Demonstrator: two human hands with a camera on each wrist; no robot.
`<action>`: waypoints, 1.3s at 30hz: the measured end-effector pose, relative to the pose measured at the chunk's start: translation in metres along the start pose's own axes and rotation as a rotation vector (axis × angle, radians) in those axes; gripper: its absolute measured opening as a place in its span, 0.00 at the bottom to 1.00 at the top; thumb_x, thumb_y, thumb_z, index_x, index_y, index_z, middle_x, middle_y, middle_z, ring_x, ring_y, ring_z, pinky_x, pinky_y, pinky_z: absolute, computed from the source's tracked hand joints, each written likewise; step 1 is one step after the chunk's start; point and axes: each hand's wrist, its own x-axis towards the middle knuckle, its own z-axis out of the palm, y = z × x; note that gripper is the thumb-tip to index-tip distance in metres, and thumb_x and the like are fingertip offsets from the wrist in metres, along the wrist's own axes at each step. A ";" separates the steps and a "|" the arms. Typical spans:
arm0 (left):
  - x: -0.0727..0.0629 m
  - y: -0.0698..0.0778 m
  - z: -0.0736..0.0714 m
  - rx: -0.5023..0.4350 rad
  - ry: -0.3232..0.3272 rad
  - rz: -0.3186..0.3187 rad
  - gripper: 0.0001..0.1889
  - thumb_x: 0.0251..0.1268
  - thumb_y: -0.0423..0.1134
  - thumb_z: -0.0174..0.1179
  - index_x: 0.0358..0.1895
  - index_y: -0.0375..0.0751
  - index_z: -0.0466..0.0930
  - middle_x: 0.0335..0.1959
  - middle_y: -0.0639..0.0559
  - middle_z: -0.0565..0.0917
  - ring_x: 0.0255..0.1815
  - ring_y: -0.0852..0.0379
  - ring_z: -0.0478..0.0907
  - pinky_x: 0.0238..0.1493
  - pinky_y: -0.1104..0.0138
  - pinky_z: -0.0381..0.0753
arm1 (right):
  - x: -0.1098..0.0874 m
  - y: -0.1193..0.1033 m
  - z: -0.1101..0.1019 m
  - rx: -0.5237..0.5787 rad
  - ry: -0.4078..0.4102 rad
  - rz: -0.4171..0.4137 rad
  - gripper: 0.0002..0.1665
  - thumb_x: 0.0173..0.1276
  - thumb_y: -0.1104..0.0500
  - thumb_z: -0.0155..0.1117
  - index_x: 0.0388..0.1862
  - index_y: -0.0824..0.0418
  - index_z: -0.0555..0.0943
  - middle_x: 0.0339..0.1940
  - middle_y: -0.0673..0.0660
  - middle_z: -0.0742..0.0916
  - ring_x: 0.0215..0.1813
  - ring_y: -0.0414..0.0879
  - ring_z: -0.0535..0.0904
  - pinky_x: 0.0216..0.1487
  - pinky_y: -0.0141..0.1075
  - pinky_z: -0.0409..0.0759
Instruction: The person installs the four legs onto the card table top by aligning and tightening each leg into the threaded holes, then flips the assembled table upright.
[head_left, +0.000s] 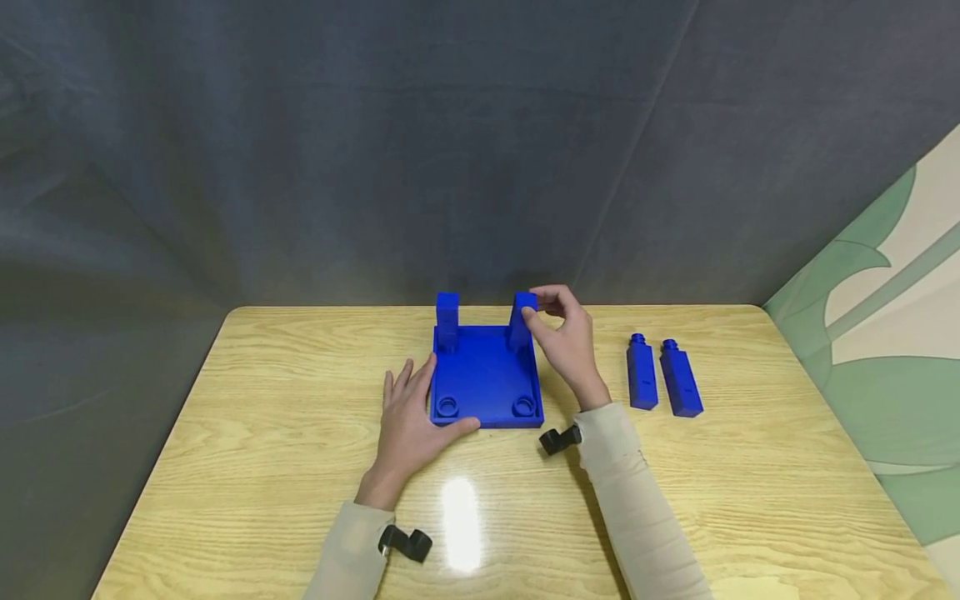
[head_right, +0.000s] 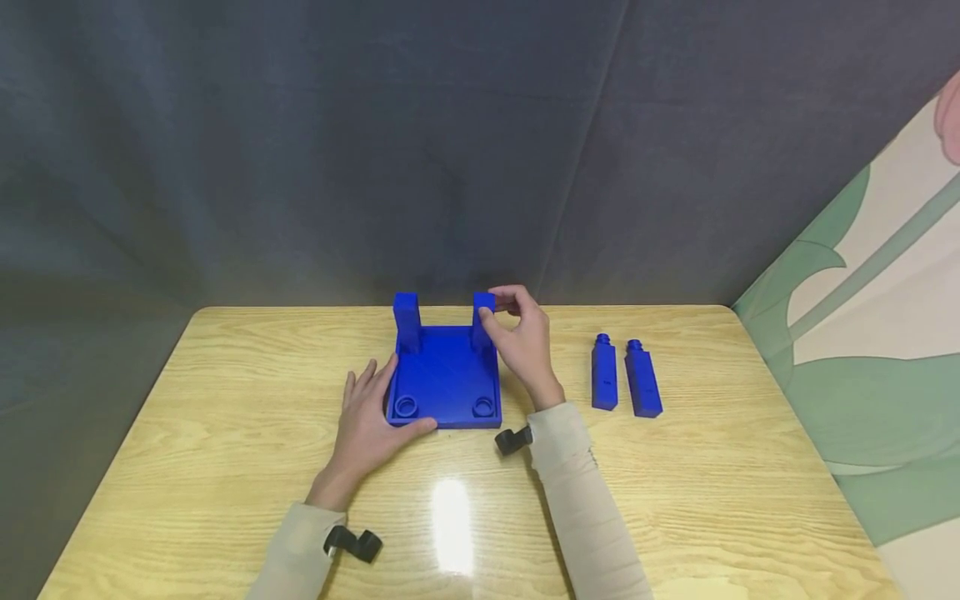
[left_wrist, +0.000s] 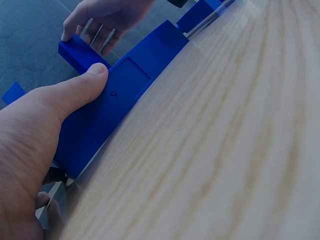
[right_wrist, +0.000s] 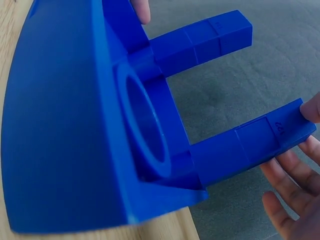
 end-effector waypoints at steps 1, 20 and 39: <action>0.000 0.000 0.000 0.001 -0.001 -0.001 0.67 0.53 0.71 0.80 0.92 0.45 0.55 0.87 0.42 0.68 0.92 0.35 0.49 0.92 0.42 0.29 | 0.000 0.000 0.000 -0.008 0.002 0.001 0.18 0.77 0.63 0.74 0.62 0.67 0.84 0.54 0.66 0.89 0.56 0.59 0.86 0.68 0.56 0.82; 0.000 0.001 0.000 0.001 0.006 0.004 0.68 0.51 0.71 0.81 0.91 0.45 0.56 0.87 0.43 0.67 0.92 0.35 0.50 0.92 0.41 0.31 | 0.000 -0.008 -0.004 -0.040 -0.049 0.056 0.19 0.81 0.61 0.73 0.64 0.67 0.82 0.58 0.66 0.88 0.60 0.59 0.86 0.62 0.55 0.85; 0.001 -0.001 -0.001 0.003 0.009 0.012 0.73 0.41 0.70 0.85 0.91 0.43 0.57 0.85 0.41 0.70 0.91 0.34 0.52 0.92 0.42 0.32 | -0.006 -0.043 -0.041 -0.093 -0.153 0.071 0.37 0.84 0.63 0.67 0.86 0.66 0.67 0.72 0.71 0.80 0.75 0.67 0.75 0.75 0.65 0.75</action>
